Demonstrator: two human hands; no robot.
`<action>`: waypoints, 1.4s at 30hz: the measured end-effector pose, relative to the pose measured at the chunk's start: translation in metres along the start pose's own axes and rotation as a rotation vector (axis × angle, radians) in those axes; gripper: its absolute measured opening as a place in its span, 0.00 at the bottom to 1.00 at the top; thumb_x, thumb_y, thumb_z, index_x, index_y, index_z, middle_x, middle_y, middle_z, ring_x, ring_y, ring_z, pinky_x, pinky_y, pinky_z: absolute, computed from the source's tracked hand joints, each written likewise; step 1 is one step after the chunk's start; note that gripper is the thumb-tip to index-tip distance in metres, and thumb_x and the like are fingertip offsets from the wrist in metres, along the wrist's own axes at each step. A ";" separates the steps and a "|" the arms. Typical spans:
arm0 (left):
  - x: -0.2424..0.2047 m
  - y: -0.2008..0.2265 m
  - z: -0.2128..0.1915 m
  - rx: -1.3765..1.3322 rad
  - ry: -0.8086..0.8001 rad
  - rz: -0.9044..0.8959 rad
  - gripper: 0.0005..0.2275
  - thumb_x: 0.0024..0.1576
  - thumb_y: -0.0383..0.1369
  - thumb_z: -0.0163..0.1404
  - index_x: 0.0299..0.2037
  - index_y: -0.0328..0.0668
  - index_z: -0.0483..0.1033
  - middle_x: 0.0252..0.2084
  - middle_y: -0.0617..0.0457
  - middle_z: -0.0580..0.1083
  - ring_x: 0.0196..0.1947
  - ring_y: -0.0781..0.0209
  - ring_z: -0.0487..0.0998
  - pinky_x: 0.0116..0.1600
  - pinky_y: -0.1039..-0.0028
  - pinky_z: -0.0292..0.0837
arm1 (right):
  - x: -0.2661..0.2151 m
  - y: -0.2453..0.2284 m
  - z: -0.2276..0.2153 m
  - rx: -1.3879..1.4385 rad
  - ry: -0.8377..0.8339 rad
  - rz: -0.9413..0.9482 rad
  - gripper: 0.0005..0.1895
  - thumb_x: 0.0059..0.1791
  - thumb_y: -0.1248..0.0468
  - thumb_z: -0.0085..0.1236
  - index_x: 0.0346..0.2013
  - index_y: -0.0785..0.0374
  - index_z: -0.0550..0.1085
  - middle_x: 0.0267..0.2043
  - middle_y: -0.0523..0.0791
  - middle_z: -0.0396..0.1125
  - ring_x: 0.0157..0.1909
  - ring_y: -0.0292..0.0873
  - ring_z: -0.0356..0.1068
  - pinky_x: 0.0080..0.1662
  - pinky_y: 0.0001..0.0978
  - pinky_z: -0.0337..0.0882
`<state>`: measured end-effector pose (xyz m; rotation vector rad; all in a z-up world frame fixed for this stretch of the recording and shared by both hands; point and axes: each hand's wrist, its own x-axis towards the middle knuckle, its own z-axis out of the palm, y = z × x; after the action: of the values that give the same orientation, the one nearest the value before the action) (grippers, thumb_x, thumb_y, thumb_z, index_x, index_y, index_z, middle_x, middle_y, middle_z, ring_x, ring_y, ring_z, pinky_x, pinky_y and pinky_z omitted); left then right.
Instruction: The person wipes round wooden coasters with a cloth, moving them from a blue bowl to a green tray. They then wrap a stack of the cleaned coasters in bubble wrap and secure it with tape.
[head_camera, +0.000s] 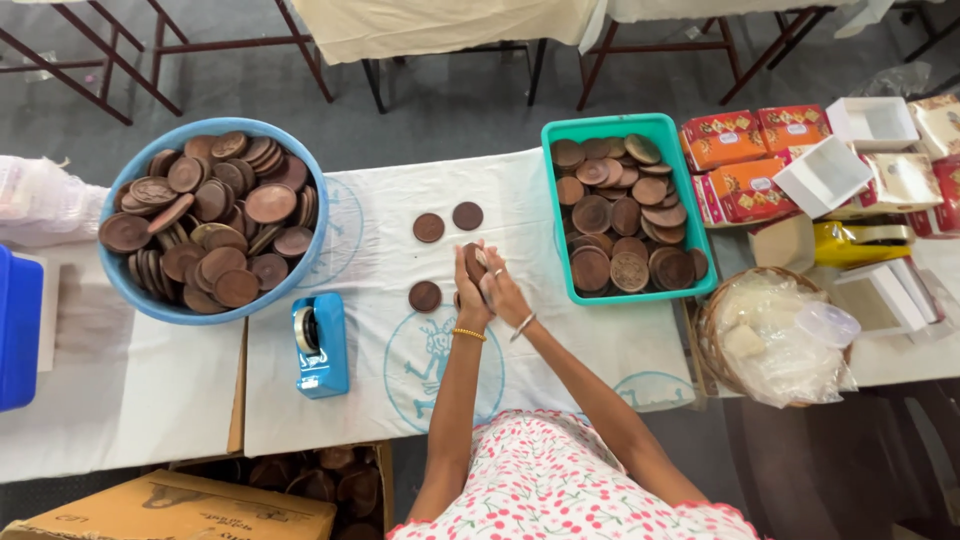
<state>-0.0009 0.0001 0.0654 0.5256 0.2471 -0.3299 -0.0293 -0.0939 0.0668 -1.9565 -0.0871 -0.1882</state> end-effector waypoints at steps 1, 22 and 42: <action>-0.012 0.019 0.031 -0.001 -0.002 0.006 0.35 0.66 0.62 0.40 0.70 0.39 0.65 0.60 0.44 0.69 0.57 0.48 0.68 0.61 0.60 0.68 | 0.004 -0.015 0.000 0.000 -0.002 -0.005 0.32 0.59 0.54 0.35 0.75 0.64 0.52 0.76 0.54 0.54 0.75 0.55 0.58 0.70 0.36 0.58; -0.025 0.027 0.022 -0.010 -0.319 -0.301 0.38 0.60 0.65 0.32 0.66 0.38 0.58 0.61 0.24 0.66 0.56 0.29 0.74 0.59 0.45 0.73 | 0.045 -0.047 -0.004 -0.350 -0.305 -0.290 0.19 0.56 0.56 0.43 0.54 0.55 0.77 0.61 0.50 0.69 0.68 0.50 0.64 0.70 0.46 0.58; 0.011 0.036 0.014 0.031 -0.068 -0.119 0.34 0.62 0.62 0.41 0.69 0.46 0.65 0.67 0.53 0.70 0.64 0.55 0.71 0.67 0.62 0.68 | 0.043 0.000 0.018 -0.113 0.128 -0.066 0.29 0.61 0.55 0.34 0.75 0.66 0.53 0.79 0.55 0.45 0.81 0.58 0.39 0.75 0.50 0.44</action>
<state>0.0246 0.0191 0.0900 0.5300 0.2077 -0.4672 0.0144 -0.0779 0.0676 -2.0496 -0.0586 -0.3687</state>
